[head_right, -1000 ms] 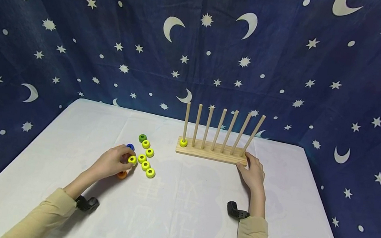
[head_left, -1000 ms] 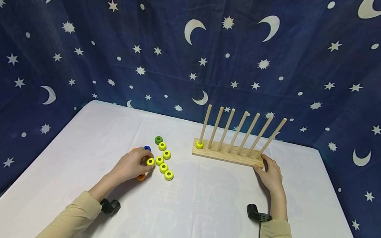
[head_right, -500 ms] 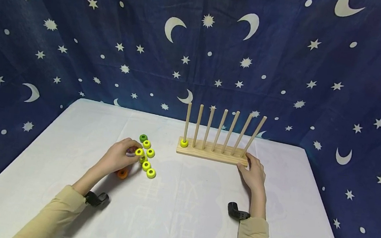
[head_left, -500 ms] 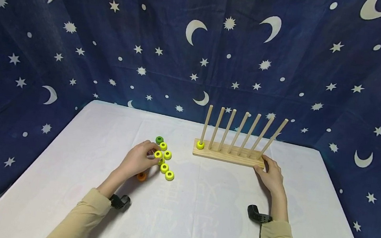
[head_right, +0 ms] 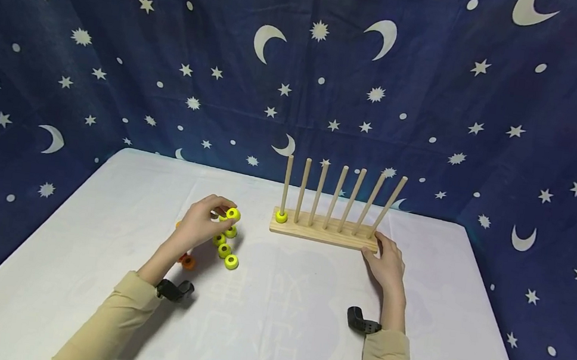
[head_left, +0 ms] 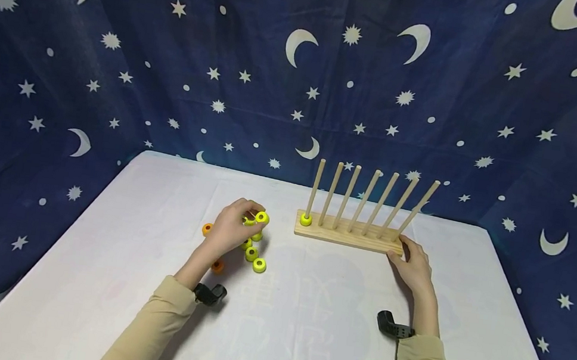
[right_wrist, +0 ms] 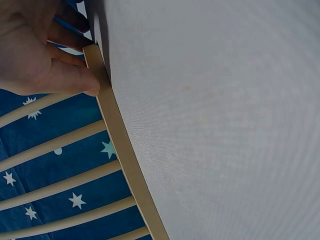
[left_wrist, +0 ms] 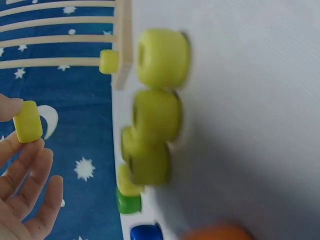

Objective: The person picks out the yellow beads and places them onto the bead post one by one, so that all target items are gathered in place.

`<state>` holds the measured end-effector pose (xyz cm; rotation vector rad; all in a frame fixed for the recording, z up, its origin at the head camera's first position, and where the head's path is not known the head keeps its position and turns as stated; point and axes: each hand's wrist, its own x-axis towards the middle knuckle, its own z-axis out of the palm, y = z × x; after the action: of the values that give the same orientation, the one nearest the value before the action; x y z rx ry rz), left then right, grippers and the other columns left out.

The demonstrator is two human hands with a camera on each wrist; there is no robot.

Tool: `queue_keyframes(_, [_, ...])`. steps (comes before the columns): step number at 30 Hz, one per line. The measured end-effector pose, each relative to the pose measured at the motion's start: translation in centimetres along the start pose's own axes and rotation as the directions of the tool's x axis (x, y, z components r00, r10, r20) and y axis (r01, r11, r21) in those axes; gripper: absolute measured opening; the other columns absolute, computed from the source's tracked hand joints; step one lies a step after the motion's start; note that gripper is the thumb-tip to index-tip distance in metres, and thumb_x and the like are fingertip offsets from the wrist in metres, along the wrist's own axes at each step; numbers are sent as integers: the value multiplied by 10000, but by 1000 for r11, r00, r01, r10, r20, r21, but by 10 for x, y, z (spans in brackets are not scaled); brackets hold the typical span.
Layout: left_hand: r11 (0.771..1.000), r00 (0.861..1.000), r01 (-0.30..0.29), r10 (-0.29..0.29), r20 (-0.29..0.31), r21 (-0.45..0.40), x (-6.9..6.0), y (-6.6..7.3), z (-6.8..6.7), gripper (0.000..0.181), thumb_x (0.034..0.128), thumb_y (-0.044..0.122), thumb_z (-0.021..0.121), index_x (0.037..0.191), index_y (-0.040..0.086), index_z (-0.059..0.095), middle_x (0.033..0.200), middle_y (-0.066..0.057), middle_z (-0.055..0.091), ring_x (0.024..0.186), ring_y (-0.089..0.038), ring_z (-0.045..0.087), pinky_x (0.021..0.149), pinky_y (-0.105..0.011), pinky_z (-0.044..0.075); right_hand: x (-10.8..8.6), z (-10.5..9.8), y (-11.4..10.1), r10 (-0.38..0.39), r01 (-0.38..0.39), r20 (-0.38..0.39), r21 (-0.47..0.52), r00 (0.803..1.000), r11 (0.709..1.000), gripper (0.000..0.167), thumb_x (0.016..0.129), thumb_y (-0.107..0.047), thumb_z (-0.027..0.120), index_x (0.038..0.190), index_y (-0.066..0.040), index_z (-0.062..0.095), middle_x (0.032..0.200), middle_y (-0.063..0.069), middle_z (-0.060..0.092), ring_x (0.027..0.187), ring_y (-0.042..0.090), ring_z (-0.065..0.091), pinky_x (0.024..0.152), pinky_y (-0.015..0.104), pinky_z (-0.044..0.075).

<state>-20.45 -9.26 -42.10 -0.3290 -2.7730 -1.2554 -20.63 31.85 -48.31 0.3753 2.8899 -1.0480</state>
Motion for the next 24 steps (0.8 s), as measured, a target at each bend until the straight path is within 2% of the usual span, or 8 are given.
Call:
queue_keyframes(6, [995, 999, -10, 7, -33, -99, 11, 19, 8, 317, 827, 178, 733, 1128, 102, 672, 1075, -74, 649, 962, -232, 633, 831, -370, 532, 0, 0, 1, -23, 23, -10, -1, 1000, 1000, 656, 947, -252, 560, 1491, -18, 279, 1516, 310, 247, 1404, 511, 174, 1102, 693, 122])
queue_keyframes(12, [982, 995, -36, 18, -94, -187, 21, 33, 16, 297, 816, 159, 743, 1098, 89, 683, 1038, -94, 650, 941, -242, 641, 809, -366, 547, 0, 0, 1, -19, 19, -13, 0, 1000, 1000, 656, 946, -241, 560, 1494, -18, 276, 1522, 303, 246, 1411, 503, 169, 1114, 684, 108])
queue_keyframes(24, [952, 981, -79, 22, -192, -297, 35, 60, 24, 288, 832, 162, 723, 1107, 86, 680, 1047, -87, 655, 957, -233, 638, 813, -340, 562, 0, -1, 0, -18, 18, 0, 3, 1000, 1000, 661, 950, -254, 556, 1497, -20, 268, 1531, 299, 231, 1416, 506, 151, 1115, 687, 92])
